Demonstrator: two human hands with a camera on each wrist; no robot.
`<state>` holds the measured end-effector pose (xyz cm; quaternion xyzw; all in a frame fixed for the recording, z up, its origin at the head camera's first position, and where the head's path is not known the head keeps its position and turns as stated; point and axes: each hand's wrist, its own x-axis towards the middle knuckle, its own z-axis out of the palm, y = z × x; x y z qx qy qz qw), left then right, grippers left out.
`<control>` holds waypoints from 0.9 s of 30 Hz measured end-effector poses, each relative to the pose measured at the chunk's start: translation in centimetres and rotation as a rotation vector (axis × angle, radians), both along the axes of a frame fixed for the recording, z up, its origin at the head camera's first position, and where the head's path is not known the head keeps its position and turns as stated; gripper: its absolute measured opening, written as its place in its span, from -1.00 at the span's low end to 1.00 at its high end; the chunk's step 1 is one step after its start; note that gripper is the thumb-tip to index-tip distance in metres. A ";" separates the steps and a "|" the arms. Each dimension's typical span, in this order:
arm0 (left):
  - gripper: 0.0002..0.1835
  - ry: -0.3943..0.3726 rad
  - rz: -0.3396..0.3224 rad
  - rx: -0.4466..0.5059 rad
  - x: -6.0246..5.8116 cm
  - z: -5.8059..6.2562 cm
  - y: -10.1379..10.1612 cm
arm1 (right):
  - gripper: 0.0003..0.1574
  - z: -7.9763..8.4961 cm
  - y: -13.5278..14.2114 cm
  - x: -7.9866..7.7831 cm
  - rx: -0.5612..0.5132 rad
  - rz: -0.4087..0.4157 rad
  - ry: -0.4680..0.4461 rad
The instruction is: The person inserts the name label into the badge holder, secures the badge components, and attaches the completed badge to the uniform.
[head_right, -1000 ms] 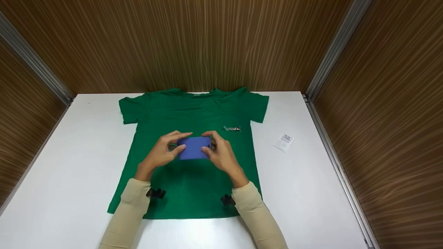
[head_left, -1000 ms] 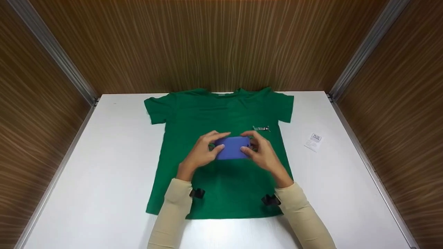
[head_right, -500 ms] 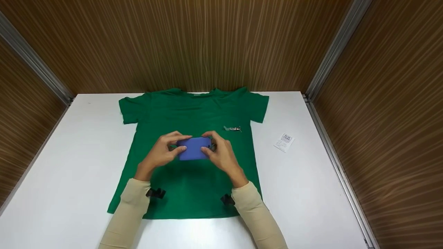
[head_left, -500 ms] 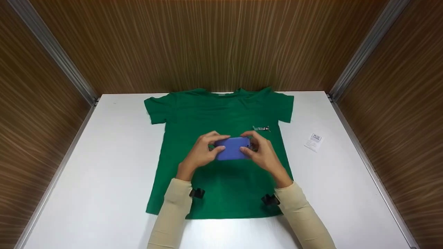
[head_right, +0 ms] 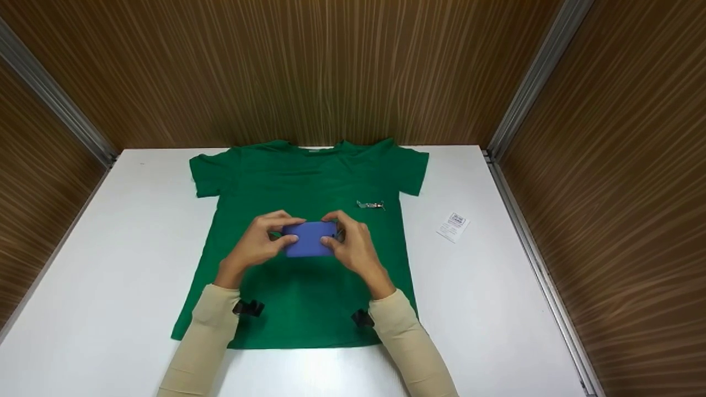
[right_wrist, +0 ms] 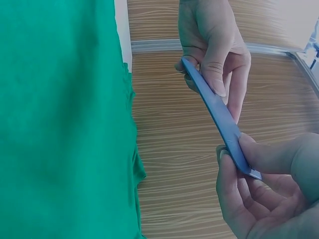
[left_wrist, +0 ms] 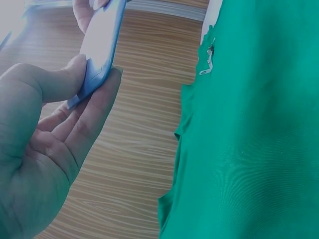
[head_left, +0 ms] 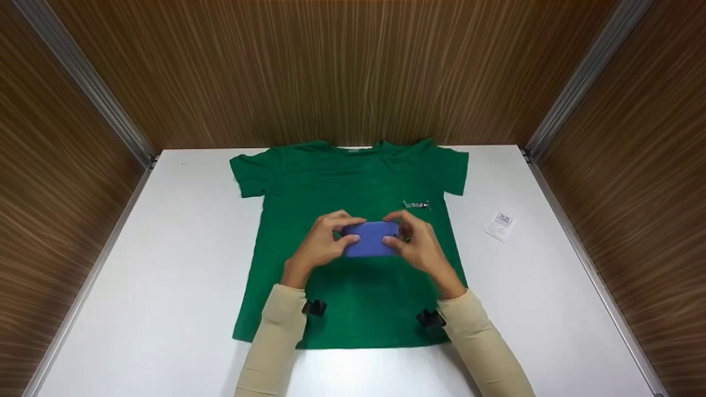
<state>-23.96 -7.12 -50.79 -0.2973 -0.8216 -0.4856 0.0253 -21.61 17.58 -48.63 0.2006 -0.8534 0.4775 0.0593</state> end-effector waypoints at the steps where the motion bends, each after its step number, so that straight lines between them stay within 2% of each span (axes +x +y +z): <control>1: -0.67 0.001 0.000 0.000 0.0 0.0 0.0 | -0.64 0.0 0.0 0.0 0.003 -0.001 0.002; 27: -0.68 0.008 -0.018 -0.001 0.0 0.1 -0.1 | -0.66 -0.1 0.0 -0.1 -0.010 0.024 0.035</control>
